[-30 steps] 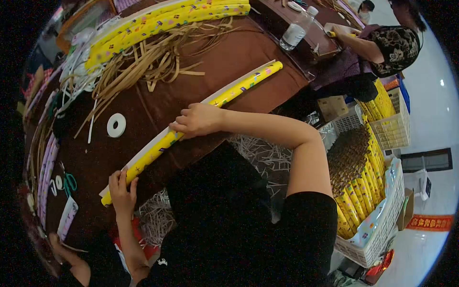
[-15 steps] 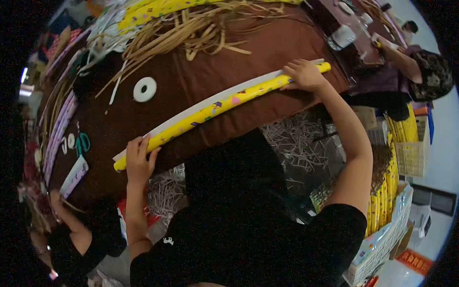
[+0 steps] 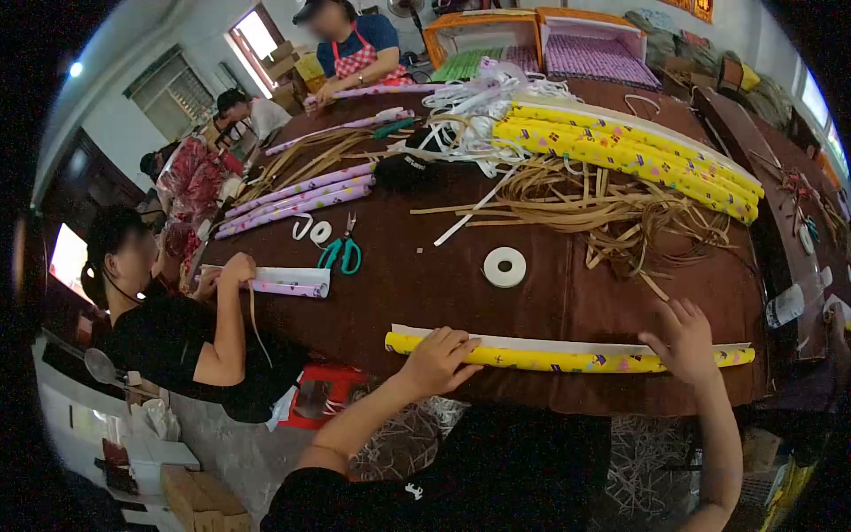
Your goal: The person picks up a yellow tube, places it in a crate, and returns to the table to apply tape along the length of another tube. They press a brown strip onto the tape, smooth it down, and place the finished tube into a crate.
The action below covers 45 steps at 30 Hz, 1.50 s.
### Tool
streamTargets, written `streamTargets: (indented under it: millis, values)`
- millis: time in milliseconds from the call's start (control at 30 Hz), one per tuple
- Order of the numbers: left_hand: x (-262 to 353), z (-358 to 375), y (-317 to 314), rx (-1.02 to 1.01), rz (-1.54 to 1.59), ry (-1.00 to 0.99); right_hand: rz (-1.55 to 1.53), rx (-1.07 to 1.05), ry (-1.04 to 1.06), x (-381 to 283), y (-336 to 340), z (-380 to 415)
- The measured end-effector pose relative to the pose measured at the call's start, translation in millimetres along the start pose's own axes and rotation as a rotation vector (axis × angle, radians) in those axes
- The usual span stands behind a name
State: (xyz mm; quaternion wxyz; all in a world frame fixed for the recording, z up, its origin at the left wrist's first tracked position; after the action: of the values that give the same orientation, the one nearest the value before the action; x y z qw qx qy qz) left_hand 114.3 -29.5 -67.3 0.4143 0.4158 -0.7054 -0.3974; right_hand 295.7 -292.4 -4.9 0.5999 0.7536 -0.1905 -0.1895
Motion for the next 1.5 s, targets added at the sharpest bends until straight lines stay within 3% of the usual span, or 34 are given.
streamTargets:
  millis: [167,300,367,567,633,667,700,767,800,867,1000,1200,1400,1500]
  values:
    - [-0.1,2.8,-1.7,0.011,0.047,-0.016,-0.228,0.067,0.247,-106.9,-40.9,-112.0]
    - [1.3,4.3,-2.1,-0.005,0.050,-0.005,-0.173,-0.009,0.295,-125.7,-97.5,-160.5]
    - [2.1,4.1,-2.3,-0.008,0.046,-0.022,-0.150,-0.137,0.222,-122.3,-118.1,-171.1]
    - [1.1,6.2,-5.8,-0.013,0.017,-0.001,-0.165,0.018,0.418,-140.0,-92.5,-179.8]
    - [4.3,6.1,-3.2,0.008,0.000,-0.004,-0.636,-0.075,0.417,-154.4,-101.2,-193.6]
    - [5.9,6.9,-1.8,0.031,-0.010,0.002,-0.960,-0.197,0.309,-161.8,-109.1,-193.2]
    - [6.1,7.6,-5.2,0.025,-0.006,0.020,-1.398,-0.583,0.138,-180.1,-143.3,-189.5]
    - [8.9,8.5,-4.8,0.042,-0.022,0.021,-1.775,-0.702,-0.064,-215.9,-141.7,-179.5]
    - [10.0,9.7,-3.6,0.063,-0.035,0.019,-2.039,-0.818,-0.059,-238.4,-143.2,-173.5]
    - [8.3,12.9,-8.9,0.040,-0.031,0.044,-2.131,-0.933,-0.162,-256.0,-162.2,-168.2]
    - [11.5,7.5,3.0,0.066,-0.020,0.030,-2.084,-0.924,-0.309,-243.9,-169.2,-162.8]
    - [8.0,7.7,-3.2,0.041,0.039,0.070,-2.044,-0.984,-0.145,-246.0,-181.7,-160.2]
    - [11.1,4.5,-5.2,-0.054,0.015,0.211,-2.058,-0.948,-0.101,-252.1,-175.9,-158.7]
    - [9.4,7.0,-3.0,0.001,0.032,0.199,-2.023,-0.949,-0.126,-252.0,-176.2,-157.7]
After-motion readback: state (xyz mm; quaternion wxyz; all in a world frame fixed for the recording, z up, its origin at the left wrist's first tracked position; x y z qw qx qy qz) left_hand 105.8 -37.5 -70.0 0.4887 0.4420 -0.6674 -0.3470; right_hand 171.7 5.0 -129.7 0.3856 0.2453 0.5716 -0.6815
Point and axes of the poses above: each hand's wrist, its own z-axis away from the middle knuckle, its own y-axis out of the back of the hand, x = y × z, the point moved 10 cm from there along -z, towards the middle knuckle, and after that the axes turned 5 degrees about -x, right-handed, at the moved point
